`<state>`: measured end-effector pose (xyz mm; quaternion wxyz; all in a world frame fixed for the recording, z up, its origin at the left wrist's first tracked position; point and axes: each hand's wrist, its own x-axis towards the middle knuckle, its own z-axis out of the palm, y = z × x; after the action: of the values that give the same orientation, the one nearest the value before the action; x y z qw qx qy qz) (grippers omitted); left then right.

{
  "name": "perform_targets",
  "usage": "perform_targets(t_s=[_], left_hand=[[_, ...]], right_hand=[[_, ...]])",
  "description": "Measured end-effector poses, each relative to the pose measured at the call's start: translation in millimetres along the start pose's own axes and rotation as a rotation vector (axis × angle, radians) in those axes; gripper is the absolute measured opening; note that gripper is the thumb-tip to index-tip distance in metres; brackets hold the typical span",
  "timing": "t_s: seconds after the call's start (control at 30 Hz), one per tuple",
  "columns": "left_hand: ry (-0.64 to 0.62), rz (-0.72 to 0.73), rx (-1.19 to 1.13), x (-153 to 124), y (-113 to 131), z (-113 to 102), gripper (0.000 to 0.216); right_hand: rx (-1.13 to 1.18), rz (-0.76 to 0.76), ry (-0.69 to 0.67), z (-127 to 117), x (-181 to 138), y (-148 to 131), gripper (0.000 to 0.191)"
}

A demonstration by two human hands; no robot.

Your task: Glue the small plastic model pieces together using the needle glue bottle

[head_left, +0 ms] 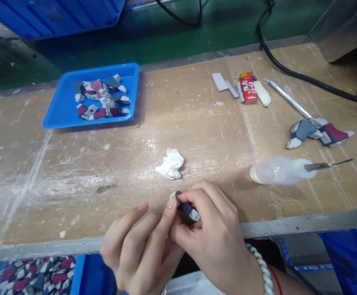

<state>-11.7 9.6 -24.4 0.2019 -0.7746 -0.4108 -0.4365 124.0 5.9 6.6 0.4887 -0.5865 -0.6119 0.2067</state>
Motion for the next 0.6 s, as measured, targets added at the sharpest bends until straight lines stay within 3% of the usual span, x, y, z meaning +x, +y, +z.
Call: perform_targets(t_s=[0.2,0.53,0.6], left_hand=[[-0.134,0.004,0.009,-1,-3,-10,0.032],[-0.081,-0.024,-0.017,-6,-4,-9,0.026],[-0.128,-0.128,-0.086,-17,-7,-12,0.027]], right_hand=[[-0.017,-0.009,0.012,0,0,1,0.011],[-0.017,-0.011,0.022,1,-1,0,0.01],[-0.017,-0.01,0.024,1,0,0,0.011]])
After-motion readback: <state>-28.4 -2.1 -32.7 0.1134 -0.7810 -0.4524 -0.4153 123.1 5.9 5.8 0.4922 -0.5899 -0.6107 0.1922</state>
